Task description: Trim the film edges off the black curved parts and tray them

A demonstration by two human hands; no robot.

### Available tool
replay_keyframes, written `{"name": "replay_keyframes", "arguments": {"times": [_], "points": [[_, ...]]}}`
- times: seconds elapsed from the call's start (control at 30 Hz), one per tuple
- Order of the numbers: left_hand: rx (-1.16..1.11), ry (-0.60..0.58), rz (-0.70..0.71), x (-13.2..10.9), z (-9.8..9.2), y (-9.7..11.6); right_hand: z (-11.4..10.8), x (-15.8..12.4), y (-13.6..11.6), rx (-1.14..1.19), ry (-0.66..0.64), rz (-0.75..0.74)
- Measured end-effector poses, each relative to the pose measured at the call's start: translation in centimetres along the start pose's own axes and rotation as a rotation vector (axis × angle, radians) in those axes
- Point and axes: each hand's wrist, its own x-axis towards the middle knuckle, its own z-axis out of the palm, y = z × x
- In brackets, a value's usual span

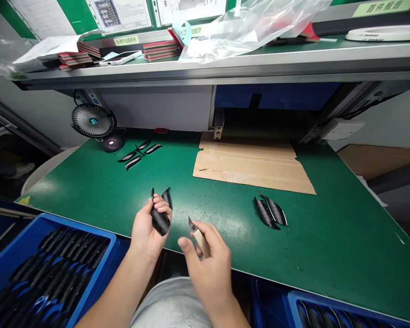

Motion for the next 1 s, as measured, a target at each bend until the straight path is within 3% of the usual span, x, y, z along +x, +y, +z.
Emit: {"name": "replay_keyframes", "arguments": {"times": [0.1,0.2,0.27,0.33,0.43,0.57,0.67,0.73,0.87,0.93,1.0], "points": [[0.178,-0.104,0.082,-0.6,-0.7,-1.1,1.9,1.3,-0.5,0.083,-0.142,0.271],[0.479,-0.182,0.254,1.1,-2.2,-1.1,3.0,1.8,0.1,-0.05,-0.212,0.246],[0.698,-0.094,0.469,4.2,-3.4,0.4,2.7,1.1,1.3,-0.196,-0.204,0.164],[0.811,0.012,0.591,8.1,-4.8,3.0,1.4,0.0,3.0,-0.316,-0.204,0.118],[1.015,0.087,0.634,13.2,-7.0,6.6,-2.2,-1.0,6.1,-0.441,-0.188,0.157],[1.341,0.06,0.739,16.2,-8.8,7.2,-7.4,1.0,9.6,-0.702,-0.002,0.221],[1.556,0.019,0.828,15.8,-8.8,5.7,-10.0,4.1,11.4,-0.815,0.202,0.243],[1.655,-0.015,0.881,14.8,-8.4,4.7,-11.1,5.6,12.4,-0.845,0.265,0.272],[1.741,-0.08,1.005,11.4,-7.4,2.9,-11.9,6.0,12.9,-0.823,0.191,0.279],[1.665,-0.148,0.91,9.2,-7.0,1.4,-11.6,4.9,11.7,-0.755,0.089,0.211],[1.481,-0.196,0.519,7.0,-6.5,-0.6,-10.9,3.7,9.5,-0.658,-0.063,0.1]]}}
